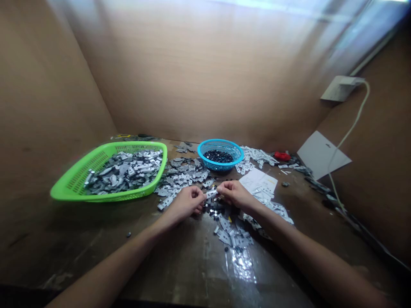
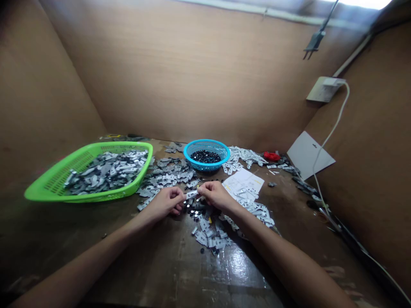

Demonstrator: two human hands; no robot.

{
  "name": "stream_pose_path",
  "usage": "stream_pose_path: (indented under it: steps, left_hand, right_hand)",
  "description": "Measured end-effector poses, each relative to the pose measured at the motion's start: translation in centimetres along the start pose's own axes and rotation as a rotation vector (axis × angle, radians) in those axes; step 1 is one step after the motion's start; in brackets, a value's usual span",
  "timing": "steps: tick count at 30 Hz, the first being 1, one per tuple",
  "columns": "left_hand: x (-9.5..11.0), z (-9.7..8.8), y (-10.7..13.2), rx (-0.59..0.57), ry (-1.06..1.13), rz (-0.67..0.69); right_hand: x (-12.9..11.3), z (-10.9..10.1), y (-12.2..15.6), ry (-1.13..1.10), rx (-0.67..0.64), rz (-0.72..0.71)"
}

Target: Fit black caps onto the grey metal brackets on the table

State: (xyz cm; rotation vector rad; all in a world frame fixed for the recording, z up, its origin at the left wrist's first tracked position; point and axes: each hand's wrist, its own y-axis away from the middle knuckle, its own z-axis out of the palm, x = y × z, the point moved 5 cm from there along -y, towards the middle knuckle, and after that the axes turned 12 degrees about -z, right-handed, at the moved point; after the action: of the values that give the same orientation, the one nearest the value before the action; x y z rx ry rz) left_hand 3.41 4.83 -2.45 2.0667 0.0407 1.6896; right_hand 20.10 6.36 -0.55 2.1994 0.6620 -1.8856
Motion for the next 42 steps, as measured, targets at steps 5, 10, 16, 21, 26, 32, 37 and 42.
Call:
stream_pose_path:
  steps: [5,10,16,21,26,32,37,42]
  left_hand:
    - [0.7,0.5,0.5,-0.098,0.072,0.016]
    - [1.2,0.4,1.0,-0.137,0.059,0.039]
    - [0.8,0.9,0.9,-0.186,-0.007,0.034]
    - [0.8,1.0,0.7,-0.144,0.008,0.064]
    - [1.2,0.6,1.1,-0.138,0.006,0.088]
    - [2.1,1.1,2.0,-0.192,0.014,0.139]
    - [2.1,0.7,1.8,-0.205,0.083,0.069]
    - [4.0,-3.9,1.9,0.016,0.628,0.223]
  right_hand:
    - [-0.2,0.6,0.2,-0.041,-0.038,0.049]
    - [-0.2,0.6,0.2,-0.076,-0.028,0.110]
    - [-1.6,1.2,0.3,-0.021,-0.078,0.040]
    - [-1.5,1.1,0.3,0.021,0.040,0.009]
    - [-1.0,1.5,0.6,0.002,-0.113,0.067]
    - [-0.9,1.5,0.8,-0.087,-0.069,-0.048]
    - [-1.1,1.9,0.7,-0.033,-0.020,-0.037]
    - [-2.1,0.3,0.0,-0.063,0.151,-0.057]
